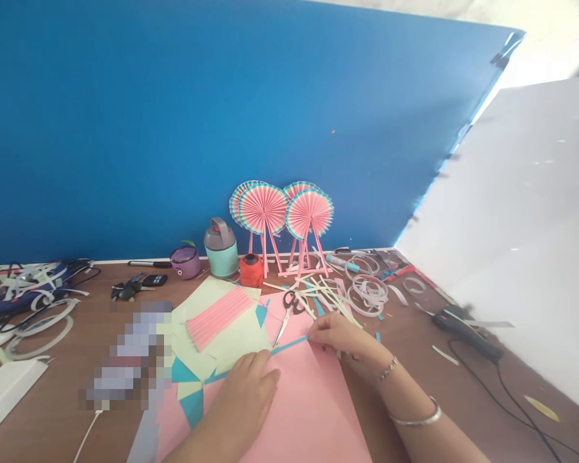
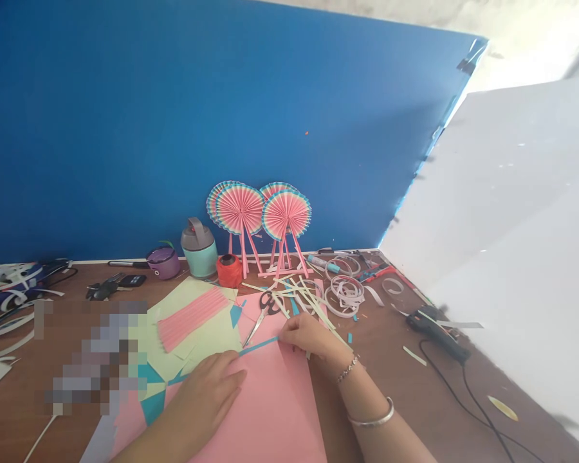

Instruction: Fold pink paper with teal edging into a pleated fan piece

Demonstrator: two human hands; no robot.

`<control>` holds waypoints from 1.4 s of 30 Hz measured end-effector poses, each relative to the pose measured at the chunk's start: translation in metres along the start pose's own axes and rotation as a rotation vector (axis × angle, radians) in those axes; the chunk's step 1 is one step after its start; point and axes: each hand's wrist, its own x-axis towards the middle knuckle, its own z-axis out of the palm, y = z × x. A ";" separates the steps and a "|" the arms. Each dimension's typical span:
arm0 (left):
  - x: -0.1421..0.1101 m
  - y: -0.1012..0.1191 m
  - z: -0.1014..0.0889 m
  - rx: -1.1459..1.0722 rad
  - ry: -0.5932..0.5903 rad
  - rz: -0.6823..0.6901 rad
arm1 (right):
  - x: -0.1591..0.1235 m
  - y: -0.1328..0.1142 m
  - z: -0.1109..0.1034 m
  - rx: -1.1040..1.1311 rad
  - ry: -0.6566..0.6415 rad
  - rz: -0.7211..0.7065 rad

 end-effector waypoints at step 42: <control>0.013 -0.033 -0.005 -0.384 0.080 -0.275 | -0.006 -0.011 0.001 0.216 -0.104 -0.177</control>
